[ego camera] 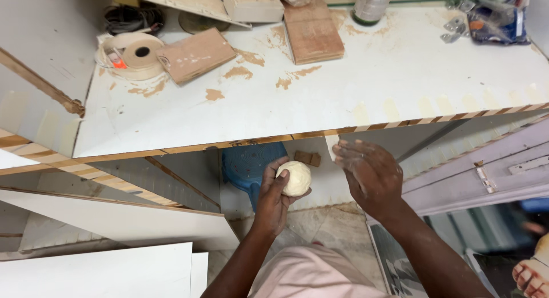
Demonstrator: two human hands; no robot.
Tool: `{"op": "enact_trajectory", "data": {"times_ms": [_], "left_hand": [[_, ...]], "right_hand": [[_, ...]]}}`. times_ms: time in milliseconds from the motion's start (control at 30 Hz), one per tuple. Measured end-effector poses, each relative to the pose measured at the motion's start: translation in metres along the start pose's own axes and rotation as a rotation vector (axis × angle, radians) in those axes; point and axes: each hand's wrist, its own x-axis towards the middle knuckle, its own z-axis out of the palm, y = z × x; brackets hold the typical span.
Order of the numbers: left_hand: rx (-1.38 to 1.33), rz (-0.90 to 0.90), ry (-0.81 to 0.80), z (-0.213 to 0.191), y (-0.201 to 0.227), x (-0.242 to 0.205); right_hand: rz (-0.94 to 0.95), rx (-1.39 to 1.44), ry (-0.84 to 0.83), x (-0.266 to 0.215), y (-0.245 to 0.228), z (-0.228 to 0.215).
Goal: The person holds a ball of white putty and repeatedly applies small pieces to the edge of a white wooden shelf. They smooth the putty into the seam with their fingers, working along the length of the shelf edge.
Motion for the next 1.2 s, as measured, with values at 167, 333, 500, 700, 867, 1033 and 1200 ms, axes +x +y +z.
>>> {"op": "enact_trajectory", "data": {"times_ms": [167,333,500,700,867,1033,1200], "left_hand": [[-0.047,0.038,0.004,-0.002,0.000,0.010],[-0.115,0.072,-0.030,0.000,0.008,0.016],[-0.148,0.093,-0.068,0.002,0.012,0.012],[-0.125,0.047,-0.126,0.004,0.010,0.006],[-0.082,0.132,-0.171,-0.005,0.009,0.004],[0.096,0.217,-0.029,-0.023,-0.001,0.014],[0.253,0.204,0.020,-0.021,-0.009,0.023]], "right_hand": [[-0.023,-0.084,-0.098,-0.018,-0.004,0.007],[-0.122,-0.185,-0.090,-0.024,0.017,0.041],[-0.187,-0.191,-0.035,-0.033,0.027,0.051],[-0.099,-0.357,-0.299,-0.072,0.076,0.109],[0.359,-0.028,-0.533,-0.127,0.086,0.162],[1.330,1.322,-0.144,-0.133,0.068,0.137],[1.212,2.098,0.078,-0.110,0.035,0.050]]}}
